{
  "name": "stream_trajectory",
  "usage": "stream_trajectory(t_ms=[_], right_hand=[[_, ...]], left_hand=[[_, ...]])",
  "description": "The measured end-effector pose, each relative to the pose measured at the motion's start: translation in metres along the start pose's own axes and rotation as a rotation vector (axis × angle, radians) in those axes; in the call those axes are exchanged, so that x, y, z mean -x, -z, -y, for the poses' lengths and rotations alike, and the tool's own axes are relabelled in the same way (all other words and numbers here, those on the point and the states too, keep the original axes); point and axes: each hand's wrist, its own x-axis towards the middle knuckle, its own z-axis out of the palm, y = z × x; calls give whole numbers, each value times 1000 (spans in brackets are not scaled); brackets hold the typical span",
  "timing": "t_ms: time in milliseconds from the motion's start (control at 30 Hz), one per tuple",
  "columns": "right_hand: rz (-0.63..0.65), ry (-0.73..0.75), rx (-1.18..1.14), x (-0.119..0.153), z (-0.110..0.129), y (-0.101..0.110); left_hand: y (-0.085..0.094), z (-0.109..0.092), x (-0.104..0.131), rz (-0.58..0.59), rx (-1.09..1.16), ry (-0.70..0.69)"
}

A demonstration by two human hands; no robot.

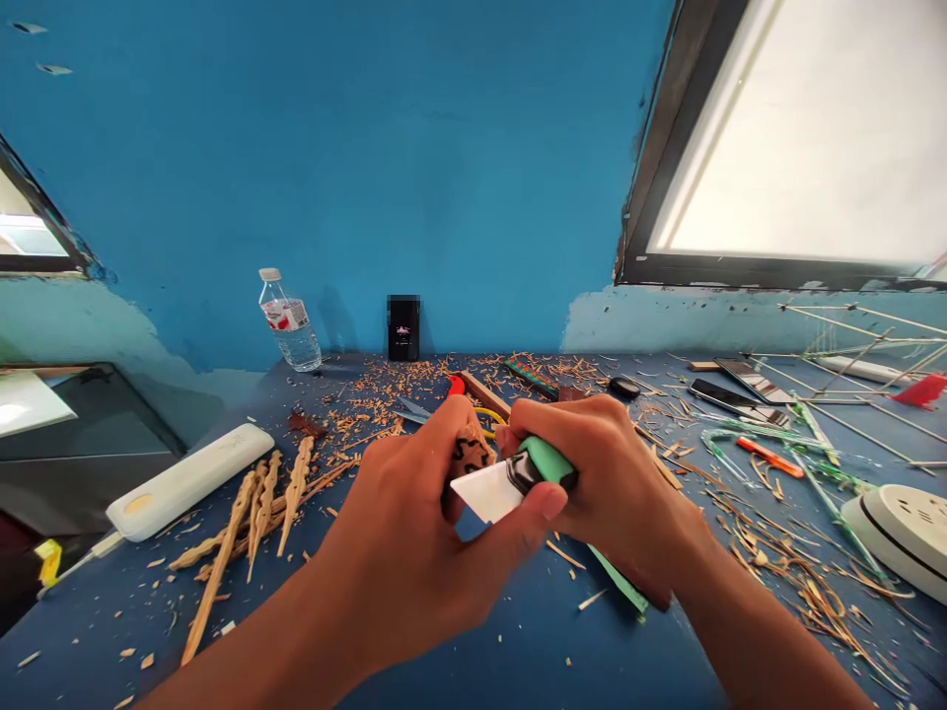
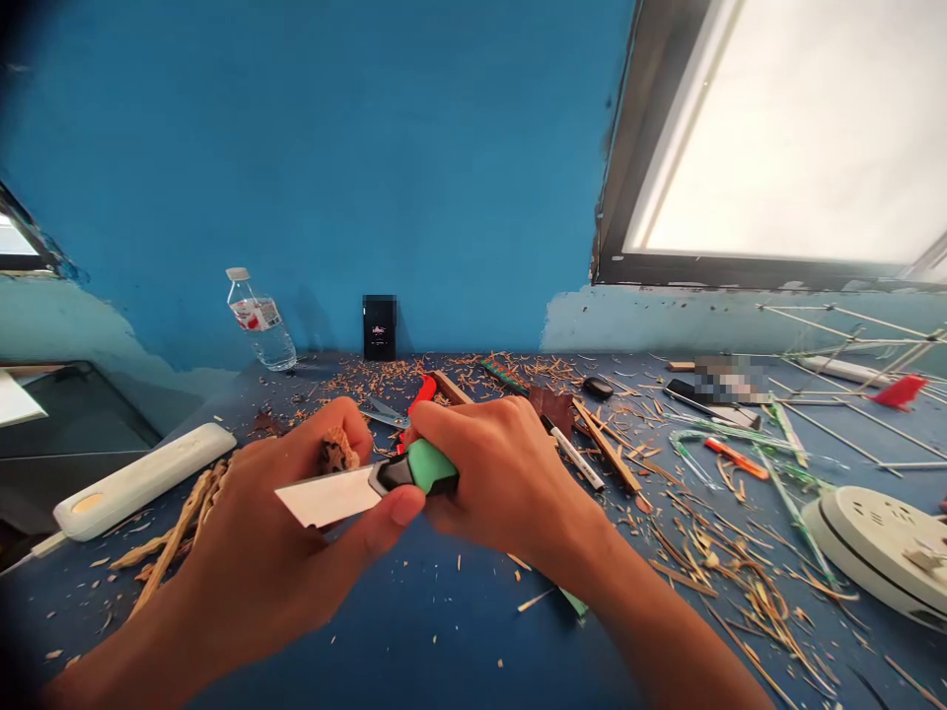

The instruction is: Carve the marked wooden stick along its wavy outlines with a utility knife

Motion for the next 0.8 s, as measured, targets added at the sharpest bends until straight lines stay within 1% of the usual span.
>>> stream_trajectory(t_ms=[133, 300, 400, 533, 633, 800], right_hand=[[-8, 16, -15, 0, -1, 0], [9, -6, -12, 1, 0, 0], [-23, -31, 7, 1, 2, -3], [-106, -119, 114, 0, 3, -13], [-126, -174, 193, 1, 1, -20], [-148, -227, 250, 1, -2, -29]], left_hand=[[2, -1, 0, 19, 36, 27], [-1, 0, 0, 11, -7, 9], [-5, 2, 1, 25, 77, 13], [-9, 5, 2, 30, 202, 115], [-10, 8, 0, 54, 245, 179], [-16, 13, -5, 108, 343, 323]])
